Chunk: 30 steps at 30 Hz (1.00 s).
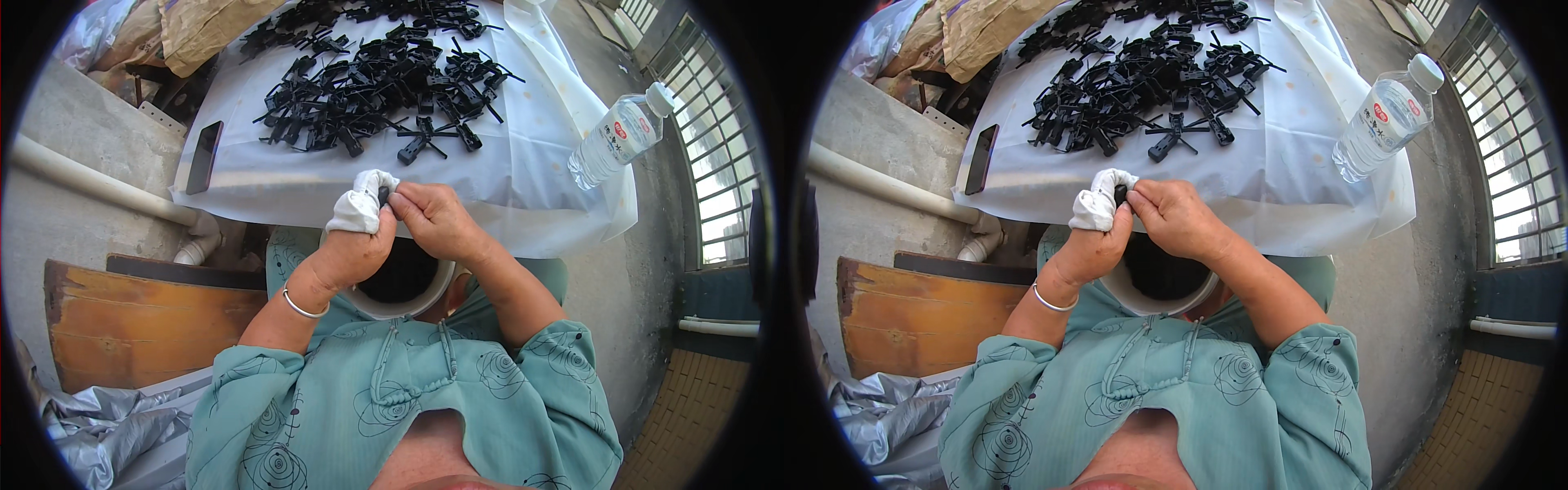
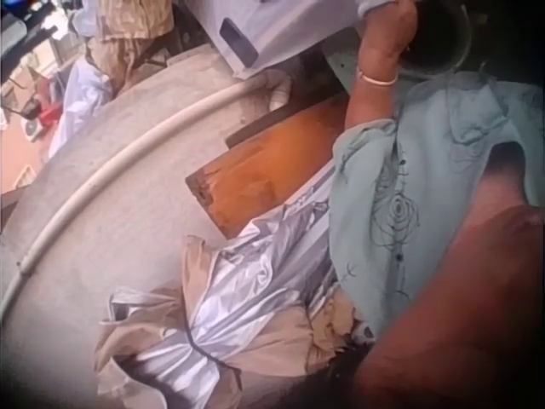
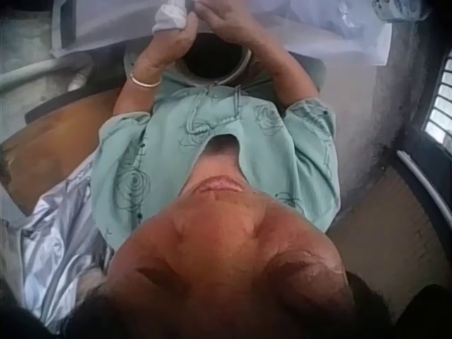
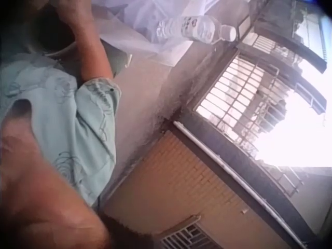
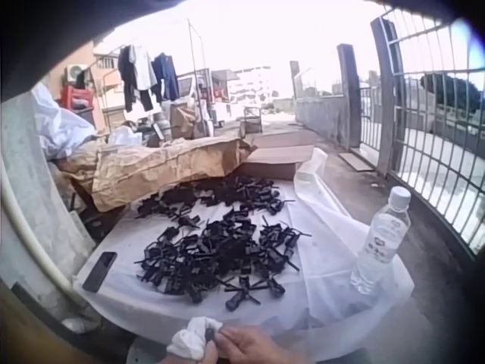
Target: Cleaning and inspecting small black plastic components by wiping them with a cloth.
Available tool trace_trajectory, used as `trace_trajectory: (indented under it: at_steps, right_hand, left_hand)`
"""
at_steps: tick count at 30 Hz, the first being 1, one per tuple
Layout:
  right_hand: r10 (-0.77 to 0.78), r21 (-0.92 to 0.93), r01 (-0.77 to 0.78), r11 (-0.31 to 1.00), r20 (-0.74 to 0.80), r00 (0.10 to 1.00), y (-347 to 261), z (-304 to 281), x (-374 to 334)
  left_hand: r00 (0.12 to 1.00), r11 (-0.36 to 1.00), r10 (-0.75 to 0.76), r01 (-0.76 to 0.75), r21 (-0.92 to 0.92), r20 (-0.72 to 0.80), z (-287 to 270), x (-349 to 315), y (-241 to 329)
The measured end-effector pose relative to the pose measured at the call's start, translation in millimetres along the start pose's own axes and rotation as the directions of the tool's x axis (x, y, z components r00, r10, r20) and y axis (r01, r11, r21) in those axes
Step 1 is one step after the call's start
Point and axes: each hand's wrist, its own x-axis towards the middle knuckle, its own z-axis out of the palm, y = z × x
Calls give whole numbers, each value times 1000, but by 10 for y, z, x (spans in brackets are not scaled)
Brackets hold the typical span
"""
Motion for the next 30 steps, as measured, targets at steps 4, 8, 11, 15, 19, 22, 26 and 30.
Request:
trace_trajectory:
  at_steps: [4, 8, 11, 15, 19, 22, 26, 30]
  right_hand:
    - [21, -150, 4, 989, 165, 986, 44, -204, 30]
    - [-148, -680, -125, 723, -329, 933, 241, -325, 135]
    - [-184, -727, -117, 677, -320, 929, 301, -291, 137]
    - [130, -235, -186, 954, -232, 964, 85, -214, 56]
    - [167, -56, -171, 984, -78, 983, -11, -116, 25]
    - [-195, -216, 157, 964, -168, 966, 113, -87, 39]
    - [-373, -304, 321, 897, -134, 918, 89, -26, 10]
    - [-69, -96, 55, 994, -146, 987, -42, -17, -30]
  left_hand:
    - [987, 967, 54, -89, 238, 150, -185, -15, -51]
    - [984, 915, 145, -174, 363, 106, -215, 20, -129]
    - [999, 975, -25, 20, 221, 23, -69, 35, -234]
    - [985, 998, -3, -7, -55, -171, 94, 13, -336]
    - [980, 988, -16, -16, -156, -200, 127, 74, -342]
    - [970, 918, -167, 89, -385, -174, 116, 129, -269]
    - [951, 798, -233, 67, -598, -204, 92, 156, -290]
    - [976, 765, -190, 83, -639, -102, -21, 116, -233]
